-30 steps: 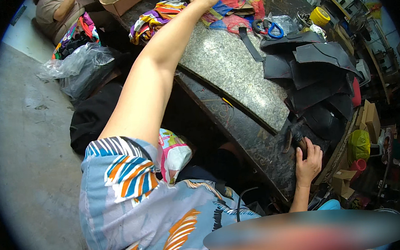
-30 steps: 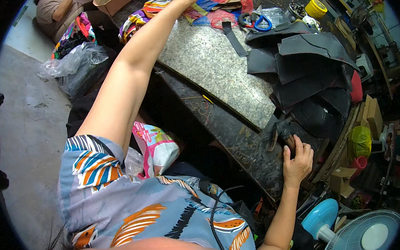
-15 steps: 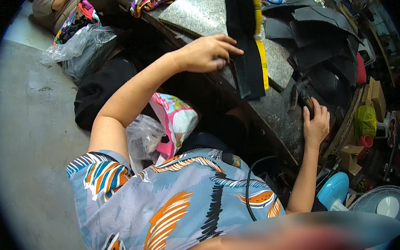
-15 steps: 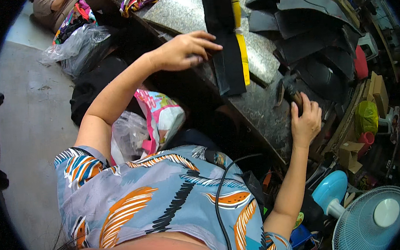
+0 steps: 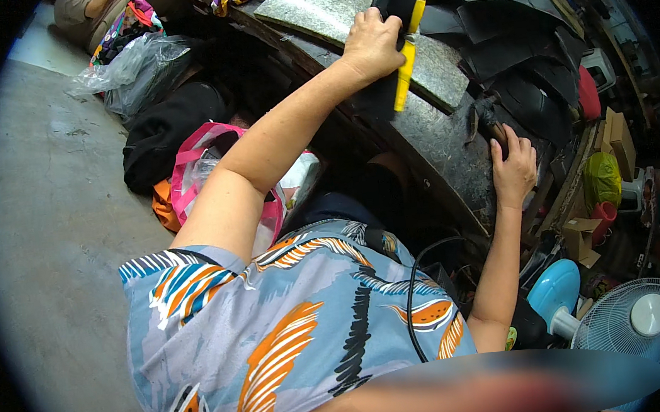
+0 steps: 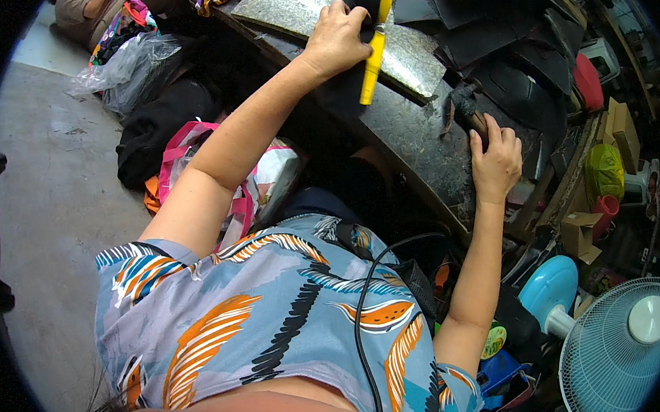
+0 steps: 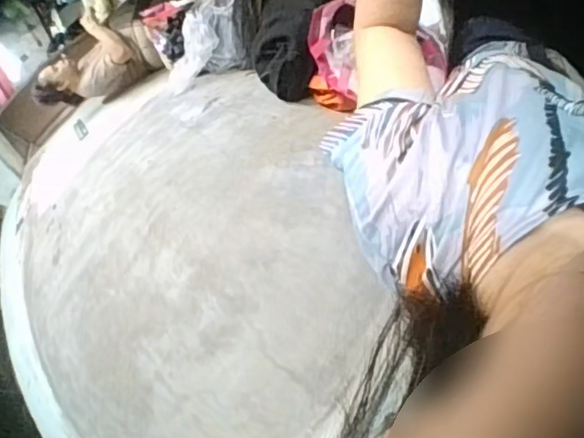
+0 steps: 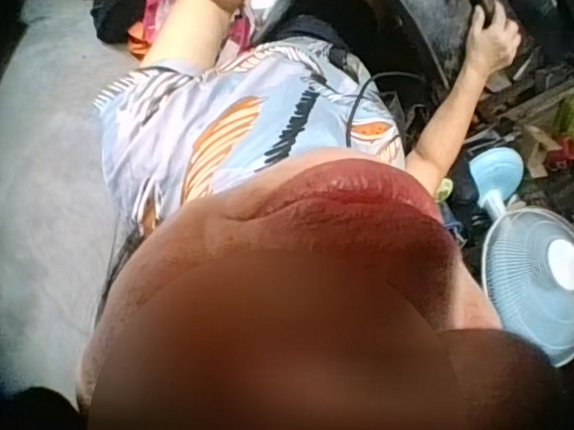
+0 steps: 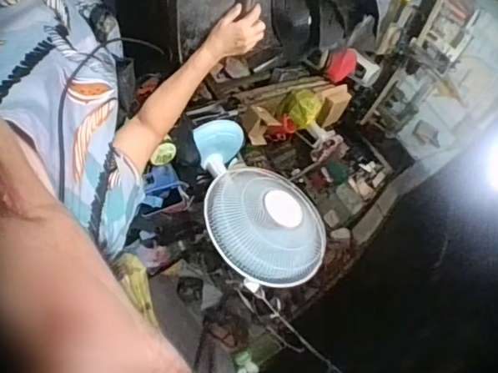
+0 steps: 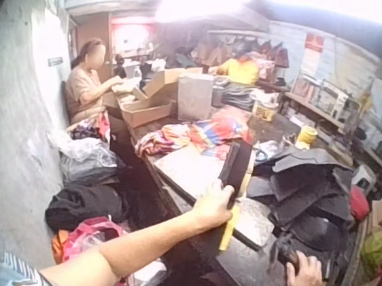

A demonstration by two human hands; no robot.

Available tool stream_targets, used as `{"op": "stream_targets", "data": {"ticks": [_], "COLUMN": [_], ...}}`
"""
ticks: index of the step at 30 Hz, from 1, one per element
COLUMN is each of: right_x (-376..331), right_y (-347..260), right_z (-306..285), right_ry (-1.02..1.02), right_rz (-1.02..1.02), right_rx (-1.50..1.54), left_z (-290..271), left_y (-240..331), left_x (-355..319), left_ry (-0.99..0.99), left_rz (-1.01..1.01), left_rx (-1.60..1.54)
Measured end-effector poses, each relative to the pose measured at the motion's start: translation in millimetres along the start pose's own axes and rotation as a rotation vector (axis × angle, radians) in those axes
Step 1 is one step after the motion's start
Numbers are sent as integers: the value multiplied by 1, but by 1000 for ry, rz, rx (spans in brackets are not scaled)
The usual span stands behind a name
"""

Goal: The person repeatedly places a yellow template on black leather pieces and cuts around it with scissors. They trim edges, stack cut pieces, and continue cutting additional pieces on a cluttered workbench.

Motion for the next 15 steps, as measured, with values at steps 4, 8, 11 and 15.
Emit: {"op": "stream_targets", "data": {"ticks": [4, 8, 11, 15], "right_x": [0, 0, 0, -1], "right_y": [0, 0, 0, 1], "right_z": [1, 0, -1, 2], "right_ry": [-1, 2, 8, -11], "right_rz": [0, -3, -4, 4], "right_rx": [2, -11, -12, -20], "left_z": [-10, -15, -15, -3], "left_y": [-6, -7, -4, -10], "left_x": [2, -1, -2, 3], "left_ry": [32, 63, 22, -82], "left_rz": [84, 140, 294, 365], "left_rx": [-76, -85, -75, -14]}}
Point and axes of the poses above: each hand's wrist, its own x-axis towards the middle knuckle, its own z-axis out of the palm, y = z × x, the point moved 7 cm from there along x, towards the middle knuckle, and after that the axes turned 8 degrees about -z, right-handed, at the moved point
